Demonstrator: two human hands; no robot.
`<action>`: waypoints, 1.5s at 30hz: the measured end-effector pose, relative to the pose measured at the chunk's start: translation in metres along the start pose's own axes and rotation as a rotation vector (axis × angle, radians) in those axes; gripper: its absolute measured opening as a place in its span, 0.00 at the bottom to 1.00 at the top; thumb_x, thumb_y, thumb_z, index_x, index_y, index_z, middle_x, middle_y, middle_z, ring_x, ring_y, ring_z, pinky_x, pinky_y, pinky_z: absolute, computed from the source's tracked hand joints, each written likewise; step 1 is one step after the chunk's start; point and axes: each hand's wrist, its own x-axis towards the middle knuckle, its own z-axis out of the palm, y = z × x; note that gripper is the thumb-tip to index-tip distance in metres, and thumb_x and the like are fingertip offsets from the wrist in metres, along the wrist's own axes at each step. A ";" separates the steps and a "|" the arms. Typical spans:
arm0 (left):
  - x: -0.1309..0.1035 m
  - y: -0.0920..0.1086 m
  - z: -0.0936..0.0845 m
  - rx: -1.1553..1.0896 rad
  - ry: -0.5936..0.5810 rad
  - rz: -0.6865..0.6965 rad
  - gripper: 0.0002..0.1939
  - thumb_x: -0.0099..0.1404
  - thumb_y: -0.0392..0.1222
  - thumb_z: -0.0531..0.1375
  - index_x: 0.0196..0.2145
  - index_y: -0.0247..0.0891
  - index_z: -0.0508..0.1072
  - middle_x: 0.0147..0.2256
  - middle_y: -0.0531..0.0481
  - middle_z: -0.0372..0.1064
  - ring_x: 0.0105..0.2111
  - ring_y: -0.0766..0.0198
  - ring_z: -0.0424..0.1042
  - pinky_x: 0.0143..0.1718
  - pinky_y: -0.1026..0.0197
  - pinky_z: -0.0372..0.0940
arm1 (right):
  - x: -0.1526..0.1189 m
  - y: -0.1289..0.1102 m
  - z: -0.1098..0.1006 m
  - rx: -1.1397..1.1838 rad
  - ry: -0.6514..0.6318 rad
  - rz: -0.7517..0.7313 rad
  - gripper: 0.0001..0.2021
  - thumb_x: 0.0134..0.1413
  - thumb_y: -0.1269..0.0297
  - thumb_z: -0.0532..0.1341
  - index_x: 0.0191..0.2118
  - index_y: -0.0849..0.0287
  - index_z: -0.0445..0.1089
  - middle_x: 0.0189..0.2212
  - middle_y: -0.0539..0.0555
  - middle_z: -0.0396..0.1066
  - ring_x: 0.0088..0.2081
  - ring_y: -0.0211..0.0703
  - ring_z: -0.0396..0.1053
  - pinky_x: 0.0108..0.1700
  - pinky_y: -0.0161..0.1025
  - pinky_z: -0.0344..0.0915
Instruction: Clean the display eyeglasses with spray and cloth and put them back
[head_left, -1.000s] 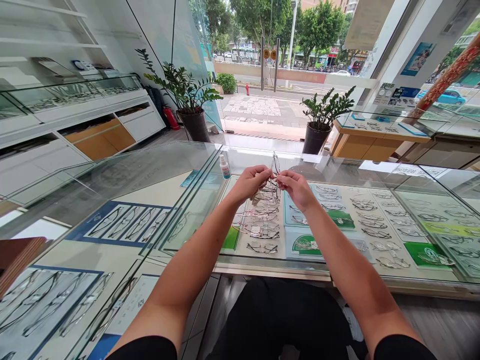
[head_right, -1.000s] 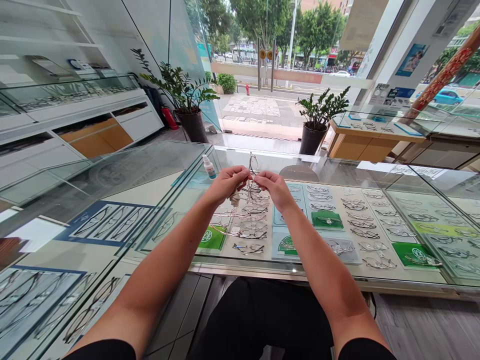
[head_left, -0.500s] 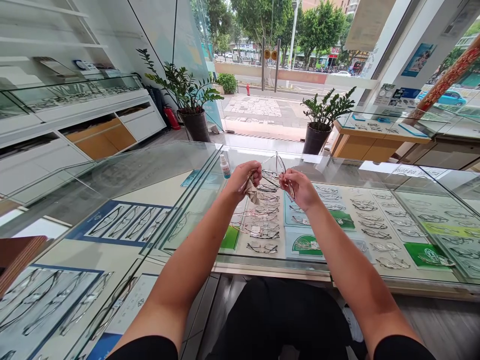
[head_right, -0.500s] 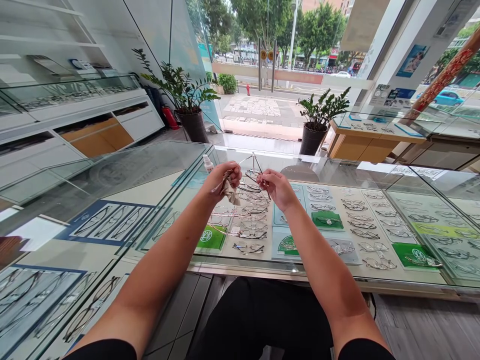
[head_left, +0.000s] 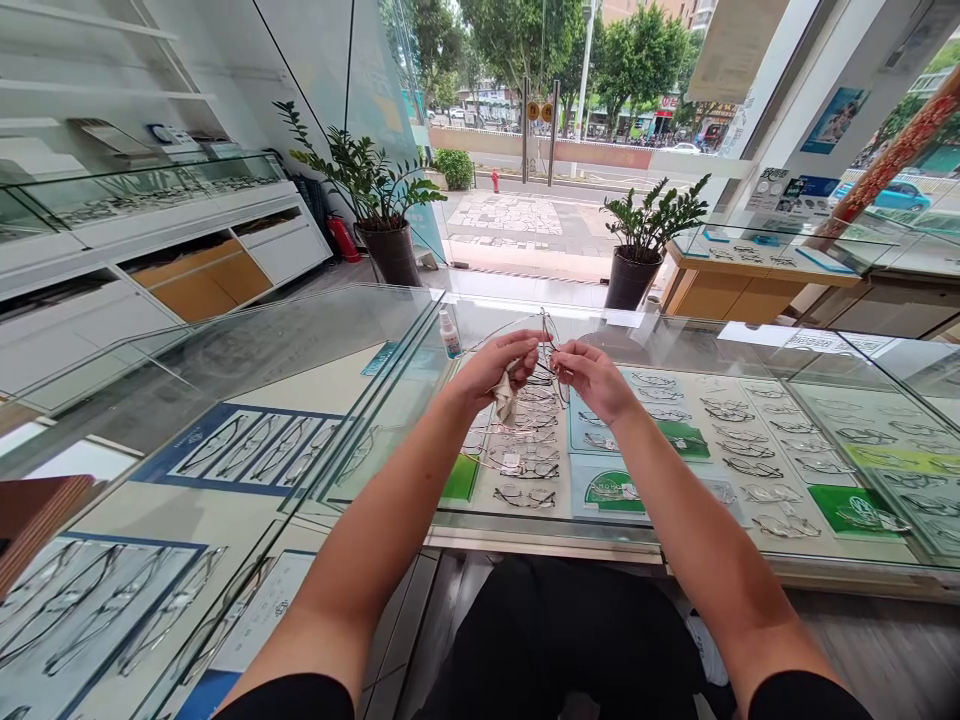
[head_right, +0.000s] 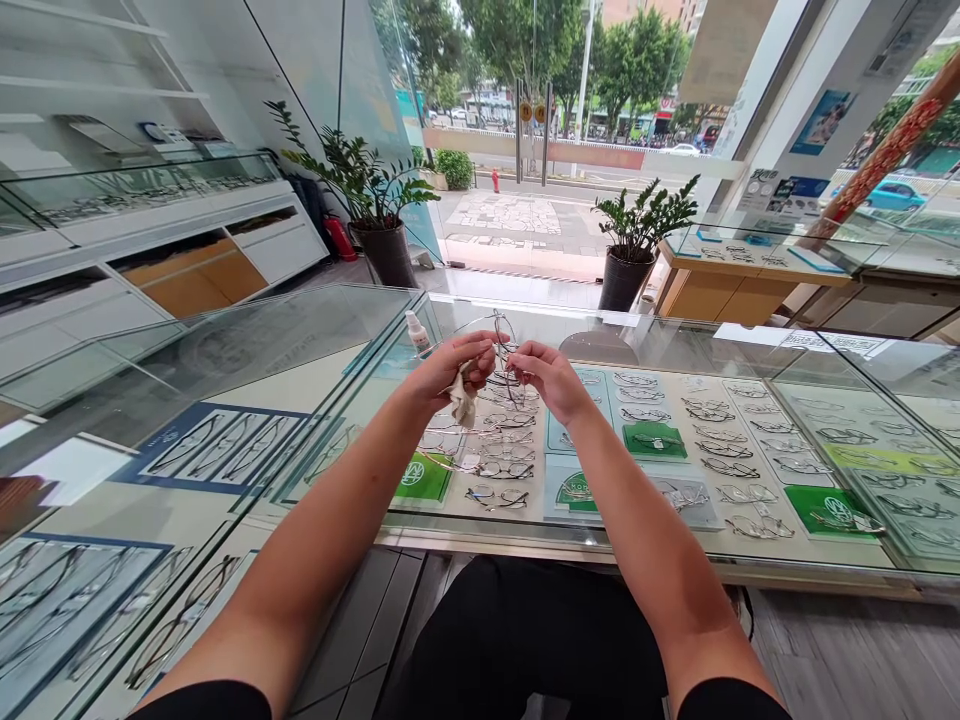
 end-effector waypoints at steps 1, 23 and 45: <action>0.000 -0.002 0.001 0.030 -0.012 -0.011 0.21 0.59 0.49 0.75 0.46 0.36 0.80 0.26 0.57 0.65 0.21 0.74 0.60 0.20 0.70 0.54 | 0.000 0.001 0.001 -0.022 -0.001 -0.001 0.14 0.51 0.52 0.77 0.31 0.54 0.78 0.32 0.49 0.73 0.33 0.39 0.63 0.38 0.40 0.61; 0.003 -0.005 0.006 0.091 0.090 0.065 0.19 0.61 0.54 0.72 0.33 0.38 0.72 0.22 0.57 0.62 0.20 0.72 0.60 0.19 0.69 0.53 | 0.002 0.004 -0.002 0.102 0.117 -0.048 0.14 0.51 0.51 0.79 0.33 0.52 0.79 0.35 0.49 0.76 0.32 0.36 0.66 0.35 0.36 0.66; 0.013 -0.002 -0.005 -0.019 0.470 0.192 0.10 0.60 0.45 0.66 0.36 0.40 0.70 0.22 0.59 0.57 0.20 0.71 0.59 0.21 0.68 0.52 | 0.006 -0.003 -0.014 0.132 0.333 -0.122 0.17 0.49 0.47 0.76 0.38 0.48 0.75 0.41 0.51 0.79 0.42 0.45 0.73 0.39 0.42 0.69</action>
